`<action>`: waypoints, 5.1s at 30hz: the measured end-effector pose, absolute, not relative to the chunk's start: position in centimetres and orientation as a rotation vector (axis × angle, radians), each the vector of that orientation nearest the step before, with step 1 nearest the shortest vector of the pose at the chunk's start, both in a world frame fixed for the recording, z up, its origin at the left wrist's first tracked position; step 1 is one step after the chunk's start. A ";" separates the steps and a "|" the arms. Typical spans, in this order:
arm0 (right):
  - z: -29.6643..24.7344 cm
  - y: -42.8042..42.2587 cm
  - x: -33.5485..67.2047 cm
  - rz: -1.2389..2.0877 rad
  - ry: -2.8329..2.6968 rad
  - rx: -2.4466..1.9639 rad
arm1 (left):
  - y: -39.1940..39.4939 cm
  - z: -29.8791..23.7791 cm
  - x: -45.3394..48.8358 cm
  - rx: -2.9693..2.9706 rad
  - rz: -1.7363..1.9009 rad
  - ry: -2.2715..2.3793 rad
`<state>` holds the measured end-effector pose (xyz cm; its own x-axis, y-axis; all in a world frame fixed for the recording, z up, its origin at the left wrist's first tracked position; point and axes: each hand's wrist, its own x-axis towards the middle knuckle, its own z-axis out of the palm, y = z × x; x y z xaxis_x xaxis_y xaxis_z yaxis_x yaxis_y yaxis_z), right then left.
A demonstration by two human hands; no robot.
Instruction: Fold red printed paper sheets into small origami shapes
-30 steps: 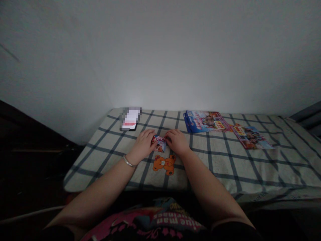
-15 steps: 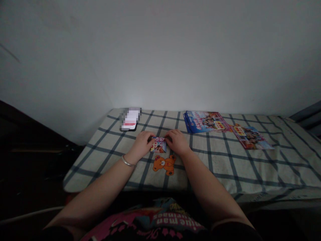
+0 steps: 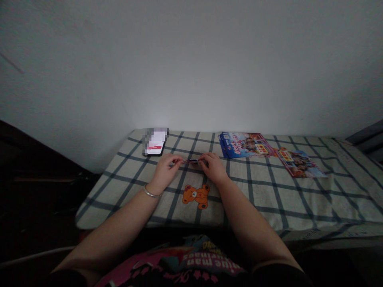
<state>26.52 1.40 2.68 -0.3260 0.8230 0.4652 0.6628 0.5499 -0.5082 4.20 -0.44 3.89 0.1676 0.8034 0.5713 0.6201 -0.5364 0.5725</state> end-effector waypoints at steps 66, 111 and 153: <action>4.1 0.7 25.5 0.460 -1.834 -1.858 | -1.2 3.6 5.0 2.611 0.733 1.238; 4.4 0.3 27.3 0.123 -2.520 -1.218 | -1.2 3.4 4.8 2.734 0.579 1.455; 4.4 0.3 25.9 0.157 -2.371 -1.380 | -0.9 3.8 5.0 2.597 0.745 1.531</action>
